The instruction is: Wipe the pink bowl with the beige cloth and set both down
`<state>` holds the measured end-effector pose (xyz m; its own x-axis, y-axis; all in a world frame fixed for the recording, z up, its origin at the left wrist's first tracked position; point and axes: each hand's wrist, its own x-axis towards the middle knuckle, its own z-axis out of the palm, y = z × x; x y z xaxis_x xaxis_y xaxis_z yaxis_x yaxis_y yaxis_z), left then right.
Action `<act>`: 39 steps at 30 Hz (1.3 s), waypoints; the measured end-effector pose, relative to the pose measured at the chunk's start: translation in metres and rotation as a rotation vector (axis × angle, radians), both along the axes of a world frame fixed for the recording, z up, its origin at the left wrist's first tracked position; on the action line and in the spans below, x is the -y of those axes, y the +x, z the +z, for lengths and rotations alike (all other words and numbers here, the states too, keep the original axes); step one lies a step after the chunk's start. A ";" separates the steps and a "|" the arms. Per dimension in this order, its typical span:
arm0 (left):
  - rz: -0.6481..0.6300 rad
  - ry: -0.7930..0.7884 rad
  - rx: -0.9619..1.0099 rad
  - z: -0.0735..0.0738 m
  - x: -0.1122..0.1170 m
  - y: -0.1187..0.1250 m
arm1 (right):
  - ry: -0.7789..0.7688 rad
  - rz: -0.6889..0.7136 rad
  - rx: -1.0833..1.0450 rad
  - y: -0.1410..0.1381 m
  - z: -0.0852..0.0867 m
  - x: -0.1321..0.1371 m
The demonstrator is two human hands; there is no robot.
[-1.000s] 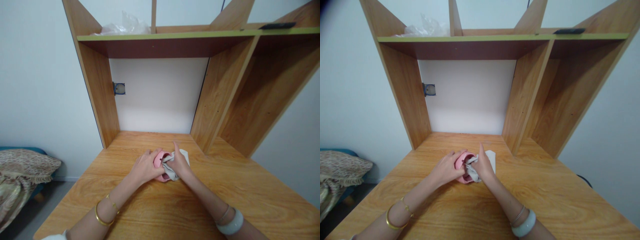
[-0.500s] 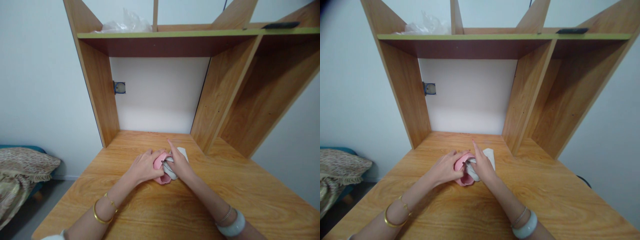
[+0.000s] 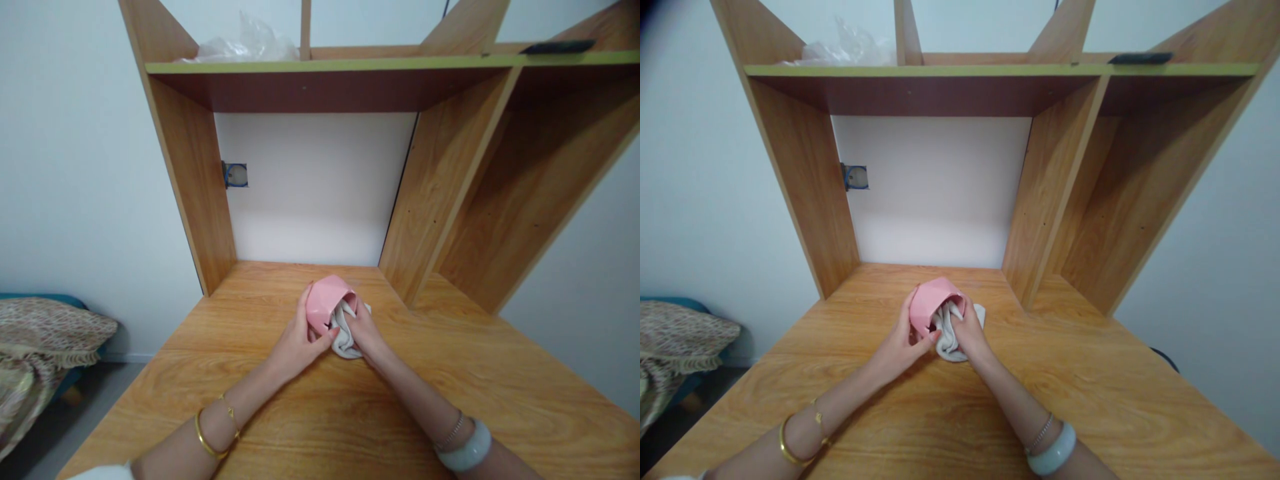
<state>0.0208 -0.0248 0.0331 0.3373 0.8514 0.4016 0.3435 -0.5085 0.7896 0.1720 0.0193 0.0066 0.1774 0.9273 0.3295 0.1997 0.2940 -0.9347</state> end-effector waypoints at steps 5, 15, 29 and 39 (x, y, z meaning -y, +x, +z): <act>0.060 0.003 -0.005 0.008 0.002 -0.001 | 0.002 -0.040 0.001 -0.004 0.001 -0.004; 0.146 0.095 -0.119 0.015 0.008 0.001 | -0.023 -0.069 0.245 0.001 0.018 0.003; 0.207 0.055 -0.197 0.013 0.007 -0.002 | 0.027 -0.130 0.498 0.018 0.028 0.007; 0.161 -0.146 -0.038 0.010 0.003 -0.002 | 0.304 -0.126 0.756 0.012 0.030 0.017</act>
<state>0.0192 -0.0275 0.0429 0.2046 0.9438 0.2595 0.4418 -0.3256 0.8359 0.1836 0.0021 0.0368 -0.0967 0.7665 0.6349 0.7916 0.4459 -0.4178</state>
